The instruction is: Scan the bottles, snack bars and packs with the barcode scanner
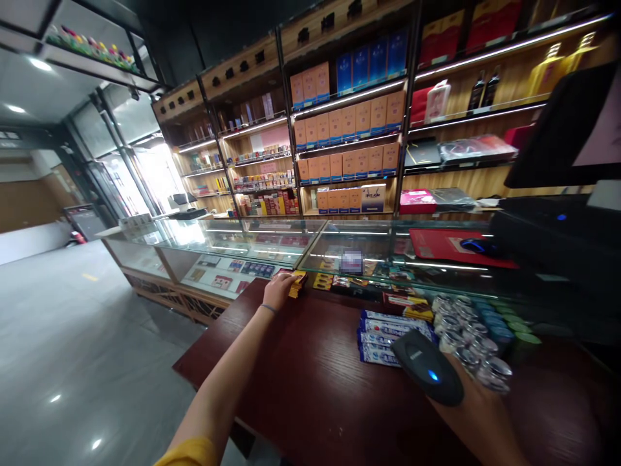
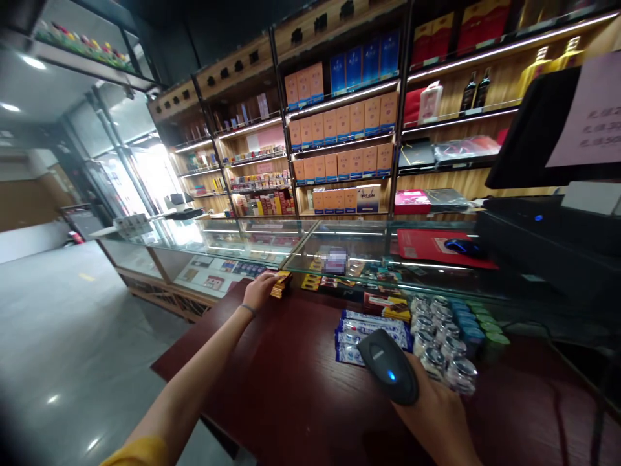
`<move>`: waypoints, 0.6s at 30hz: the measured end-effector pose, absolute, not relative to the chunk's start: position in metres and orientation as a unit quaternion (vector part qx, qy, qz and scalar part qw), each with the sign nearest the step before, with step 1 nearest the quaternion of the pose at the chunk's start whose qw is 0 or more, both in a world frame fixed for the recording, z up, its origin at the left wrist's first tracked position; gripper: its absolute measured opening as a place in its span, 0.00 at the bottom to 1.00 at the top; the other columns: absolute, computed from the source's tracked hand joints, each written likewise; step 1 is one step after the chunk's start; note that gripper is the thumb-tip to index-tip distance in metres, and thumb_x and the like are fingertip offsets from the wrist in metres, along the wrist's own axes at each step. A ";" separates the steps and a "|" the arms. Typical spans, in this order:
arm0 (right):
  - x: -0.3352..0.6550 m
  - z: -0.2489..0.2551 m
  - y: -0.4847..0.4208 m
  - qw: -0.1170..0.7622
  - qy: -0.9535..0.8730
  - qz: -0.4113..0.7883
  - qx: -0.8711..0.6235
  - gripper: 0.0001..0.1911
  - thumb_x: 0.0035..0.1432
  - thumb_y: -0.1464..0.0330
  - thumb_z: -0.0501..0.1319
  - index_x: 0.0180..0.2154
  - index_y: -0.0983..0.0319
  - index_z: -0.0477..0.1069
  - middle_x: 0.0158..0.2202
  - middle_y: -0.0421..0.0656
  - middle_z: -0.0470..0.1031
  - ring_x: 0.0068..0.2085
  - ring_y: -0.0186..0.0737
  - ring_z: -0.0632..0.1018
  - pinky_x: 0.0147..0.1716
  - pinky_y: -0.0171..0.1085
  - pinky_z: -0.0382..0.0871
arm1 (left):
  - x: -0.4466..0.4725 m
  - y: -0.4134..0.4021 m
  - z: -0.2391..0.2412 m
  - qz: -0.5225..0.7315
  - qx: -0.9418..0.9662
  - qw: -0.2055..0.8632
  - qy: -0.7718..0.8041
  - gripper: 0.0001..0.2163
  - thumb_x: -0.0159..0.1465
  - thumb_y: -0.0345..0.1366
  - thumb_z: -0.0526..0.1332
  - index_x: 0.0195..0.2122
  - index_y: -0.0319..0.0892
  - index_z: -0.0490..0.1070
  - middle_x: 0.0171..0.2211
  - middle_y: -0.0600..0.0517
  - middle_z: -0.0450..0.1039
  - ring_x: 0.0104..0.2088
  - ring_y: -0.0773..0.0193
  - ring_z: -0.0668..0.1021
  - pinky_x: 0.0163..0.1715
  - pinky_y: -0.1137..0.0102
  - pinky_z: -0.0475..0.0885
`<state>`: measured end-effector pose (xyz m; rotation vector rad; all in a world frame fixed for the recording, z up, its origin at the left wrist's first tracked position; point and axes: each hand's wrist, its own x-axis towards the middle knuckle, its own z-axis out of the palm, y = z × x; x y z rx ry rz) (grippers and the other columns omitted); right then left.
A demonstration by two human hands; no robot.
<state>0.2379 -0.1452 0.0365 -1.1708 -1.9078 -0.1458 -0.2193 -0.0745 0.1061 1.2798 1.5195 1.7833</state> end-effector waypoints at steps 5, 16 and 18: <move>0.238 0.037 -0.145 0.443 -0.767 -0.042 -0.462 0.15 0.62 0.64 0.56 0.51 0.53 0.69 0.32 0.46 0.81 0.32 0.60 0.84 0.25 0.47 0.72 | -0.224 -0.066 0.103 0.658 0.477 0.214 0.542 0.15 0.54 0.20 0.72 0.28 0.52 0.80 0.34 0.52 0.77 0.41 0.61 0.82 0.52 0.72 0.74; 0.239 0.041 -0.149 0.420 -0.774 -0.063 -0.469 0.18 0.61 0.63 0.58 0.52 0.57 0.70 0.34 0.46 0.83 0.31 0.53 0.84 0.28 0.42 0.74 | -0.228 -0.057 0.107 0.651 0.521 0.193 0.517 0.15 0.45 0.30 0.81 0.28 0.52 0.80 0.36 0.49 0.81 0.44 0.56 0.83 0.62 0.65 0.71; 0.240 0.040 -0.148 0.419 -0.776 -0.064 -0.468 0.18 0.61 0.64 0.58 0.53 0.57 0.70 0.35 0.46 0.83 0.31 0.52 0.84 0.27 0.42 0.73 | -0.230 -0.053 0.104 0.641 0.538 0.165 0.521 0.13 0.47 0.36 0.82 0.29 0.52 0.80 0.36 0.48 0.81 0.43 0.55 0.83 0.61 0.65 0.72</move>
